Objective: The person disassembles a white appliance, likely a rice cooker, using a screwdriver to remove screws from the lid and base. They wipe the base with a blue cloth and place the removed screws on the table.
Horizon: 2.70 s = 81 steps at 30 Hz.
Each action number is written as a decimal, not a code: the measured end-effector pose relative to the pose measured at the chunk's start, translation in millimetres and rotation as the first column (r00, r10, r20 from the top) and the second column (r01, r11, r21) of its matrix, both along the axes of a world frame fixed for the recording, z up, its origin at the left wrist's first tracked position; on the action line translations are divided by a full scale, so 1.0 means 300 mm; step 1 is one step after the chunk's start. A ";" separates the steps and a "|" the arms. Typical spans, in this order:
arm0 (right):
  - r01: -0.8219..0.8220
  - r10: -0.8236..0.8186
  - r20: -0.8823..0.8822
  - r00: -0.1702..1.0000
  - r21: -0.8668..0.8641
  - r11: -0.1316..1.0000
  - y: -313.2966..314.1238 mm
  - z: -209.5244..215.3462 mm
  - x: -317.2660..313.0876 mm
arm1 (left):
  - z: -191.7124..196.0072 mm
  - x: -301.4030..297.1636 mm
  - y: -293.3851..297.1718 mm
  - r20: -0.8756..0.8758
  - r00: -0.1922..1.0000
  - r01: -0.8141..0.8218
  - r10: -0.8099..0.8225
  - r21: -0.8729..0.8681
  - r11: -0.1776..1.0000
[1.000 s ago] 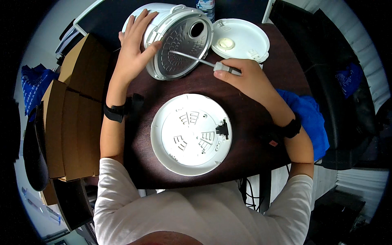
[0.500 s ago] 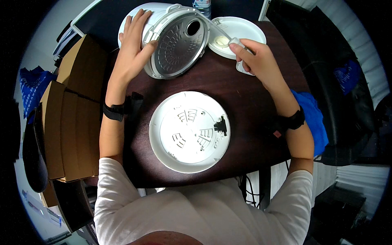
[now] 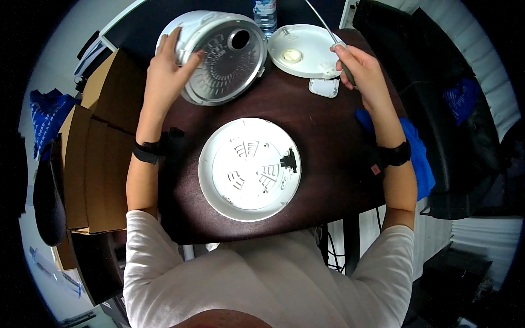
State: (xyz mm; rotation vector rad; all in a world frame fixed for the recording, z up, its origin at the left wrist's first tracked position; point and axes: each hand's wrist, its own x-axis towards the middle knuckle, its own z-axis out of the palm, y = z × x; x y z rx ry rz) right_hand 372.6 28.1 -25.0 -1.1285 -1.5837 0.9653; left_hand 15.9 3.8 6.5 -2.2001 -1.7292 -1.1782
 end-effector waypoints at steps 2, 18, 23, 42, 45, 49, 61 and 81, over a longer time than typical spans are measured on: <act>0.017 -0.017 0.070 0.997 0.001 1.000 -0.012 -0.008 0.020 | 0.008 -0.035 0.009 0.048 0.999 -0.006 0.005 0.026 1.000; 0.106 -0.174 0.670 0.722 0.141 0.984 -0.313 -0.260 0.153 | -0.004 -0.416 0.079 0.453 0.876 -0.120 0.166 -0.129 0.984; 0.105 -0.277 0.751 0.599 0.270 0.957 -0.333 -0.306 0.176 | -0.002 -0.508 0.093 0.632 0.751 -0.030 0.192 -0.258 0.966; 0.101 -0.240 0.787 0.568 0.223 0.970 -0.296 -0.299 0.152 | -0.041 -0.691 0.108 0.610 0.691 -0.071 0.388 -0.477 0.876; 0.193 -0.140 0.489 0.861 -0.059 0.979 -0.248 -0.311 0.163 | -0.041 -0.689 0.114 0.622 0.650 -0.066 0.437 -0.527 0.847; 0.099 -0.157 -0.107 0.982 -0.417 0.903 -0.158 -0.240 0.106 | -0.024 -0.639 0.067 0.621 0.586 -0.102 0.520 -0.580 0.808; 0.191 -0.259 -0.080 0.963 -0.478 0.857 0.068 -0.327 0.134 | -0.052 -0.696 0.095 0.664 0.535 -0.006 0.523 -0.616 0.788; 0.275 -0.218 0.170 0.961 -0.509 0.816 0.077 -0.323 0.102 | -0.041 -0.732 0.118 0.353 0.727 -0.337 0.589 -0.563 0.754</act>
